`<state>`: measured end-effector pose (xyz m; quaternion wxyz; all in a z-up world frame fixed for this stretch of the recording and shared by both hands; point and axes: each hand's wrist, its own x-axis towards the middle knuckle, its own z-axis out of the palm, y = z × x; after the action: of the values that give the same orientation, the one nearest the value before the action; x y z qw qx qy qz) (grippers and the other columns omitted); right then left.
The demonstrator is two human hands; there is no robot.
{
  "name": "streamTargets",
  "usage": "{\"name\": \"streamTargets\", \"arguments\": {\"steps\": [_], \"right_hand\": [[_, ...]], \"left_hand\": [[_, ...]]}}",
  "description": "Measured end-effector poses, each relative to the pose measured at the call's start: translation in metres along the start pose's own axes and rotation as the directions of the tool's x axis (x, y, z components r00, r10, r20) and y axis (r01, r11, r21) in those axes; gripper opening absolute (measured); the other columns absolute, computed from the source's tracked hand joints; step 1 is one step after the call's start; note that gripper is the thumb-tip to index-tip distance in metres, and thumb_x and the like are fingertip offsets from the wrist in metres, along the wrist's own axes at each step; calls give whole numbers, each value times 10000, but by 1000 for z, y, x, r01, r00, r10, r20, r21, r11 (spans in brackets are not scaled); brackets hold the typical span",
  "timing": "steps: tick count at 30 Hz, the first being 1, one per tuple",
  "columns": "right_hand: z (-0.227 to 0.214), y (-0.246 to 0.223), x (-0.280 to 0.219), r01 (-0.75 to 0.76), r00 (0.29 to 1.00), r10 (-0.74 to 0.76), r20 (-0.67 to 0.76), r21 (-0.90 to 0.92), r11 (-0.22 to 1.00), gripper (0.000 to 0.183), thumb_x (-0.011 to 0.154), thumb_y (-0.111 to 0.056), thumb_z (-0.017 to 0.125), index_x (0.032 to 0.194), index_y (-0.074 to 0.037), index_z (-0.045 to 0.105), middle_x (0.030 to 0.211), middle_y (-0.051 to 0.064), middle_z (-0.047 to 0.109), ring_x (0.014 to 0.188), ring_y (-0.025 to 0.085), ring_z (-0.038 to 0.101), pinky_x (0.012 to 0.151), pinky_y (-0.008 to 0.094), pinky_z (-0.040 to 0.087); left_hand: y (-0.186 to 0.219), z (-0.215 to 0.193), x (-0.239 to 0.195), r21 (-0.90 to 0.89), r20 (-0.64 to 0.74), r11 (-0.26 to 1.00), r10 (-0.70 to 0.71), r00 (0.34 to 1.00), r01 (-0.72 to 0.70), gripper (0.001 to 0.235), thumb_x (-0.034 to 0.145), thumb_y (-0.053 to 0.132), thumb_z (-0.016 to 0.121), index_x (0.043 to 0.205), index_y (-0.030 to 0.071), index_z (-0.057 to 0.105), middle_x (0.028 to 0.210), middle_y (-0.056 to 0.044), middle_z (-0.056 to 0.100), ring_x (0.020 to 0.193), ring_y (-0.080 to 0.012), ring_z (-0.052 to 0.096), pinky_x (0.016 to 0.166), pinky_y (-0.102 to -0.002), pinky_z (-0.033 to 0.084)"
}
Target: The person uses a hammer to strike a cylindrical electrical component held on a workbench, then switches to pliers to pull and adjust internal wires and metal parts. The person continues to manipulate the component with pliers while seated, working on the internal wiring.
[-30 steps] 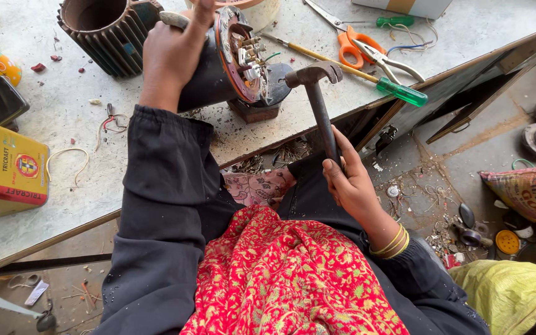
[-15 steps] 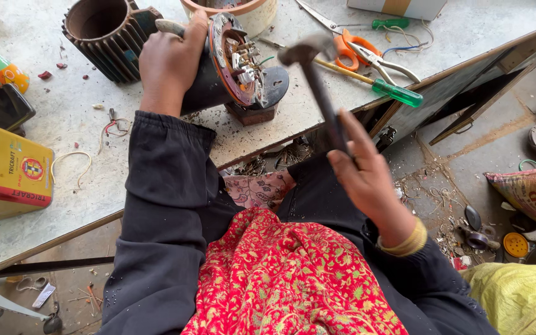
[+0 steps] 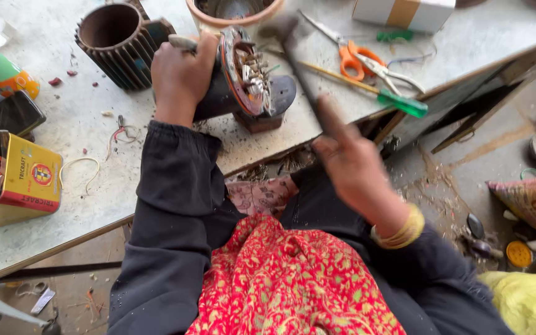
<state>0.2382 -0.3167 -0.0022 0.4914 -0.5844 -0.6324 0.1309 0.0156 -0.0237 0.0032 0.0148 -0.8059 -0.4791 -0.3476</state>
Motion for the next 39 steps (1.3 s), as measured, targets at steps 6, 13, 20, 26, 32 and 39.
{"name": "streamTargets", "arguments": {"steps": [6,13,20,26,32,39], "right_hand": [[-4,-22,-11,282,935,-155,-320,402,871,649,1088,-135,578,1666,-194,291,844,37,608,640,59,505,593,248,446],[10,-14,11,-204,978,178,111,307,930,669,1074,-135,554,1683,-185,279,853,-9,544,632,51,442,541,213,390],[-19,-20,-24,159,962,-1,-274,558,814,732,1126,-197,546,1718,-324,135,851,18,580,610,21,505,533,169,418],[12,-7,-4,-324,946,318,62,229,918,637,1064,-160,565,1651,-237,332,702,1,490,579,59,439,528,235,412],[-16,6,5,-136,986,157,-53,278,951,639,1133,-67,537,1704,-181,275,856,-41,515,668,42,426,587,219,404],[-9,14,4,-499,855,494,157,506,703,738,1002,-77,545,1656,-213,230,685,-44,462,448,36,404,365,216,339]], "left_hand": [[-8,9,-1,-162,128,972,-148,981,168,625,1006,475,436,623,40,669,571,-128,628,531,-301,643,567,-448,517],[-7,11,-1,210,-384,969,206,900,-132,717,1068,626,478,709,46,699,643,-144,642,586,-299,664,576,-383,553],[2,0,1,-173,64,980,-84,994,94,612,1026,497,465,685,52,710,578,-144,639,524,-325,653,550,-472,529],[11,-3,0,-65,-230,990,109,967,-127,550,1043,476,513,744,84,758,584,-151,652,520,-327,646,530,-436,533],[4,2,-8,-128,64,988,-81,995,88,596,1026,459,478,675,45,725,576,-140,659,536,-313,654,562,-446,526],[12,-10,-10,-199,-129,976,63,990,-88,502,1034,408,492,789,72,774,574,-110,638,506,-276,641,511,-418,521]]}}
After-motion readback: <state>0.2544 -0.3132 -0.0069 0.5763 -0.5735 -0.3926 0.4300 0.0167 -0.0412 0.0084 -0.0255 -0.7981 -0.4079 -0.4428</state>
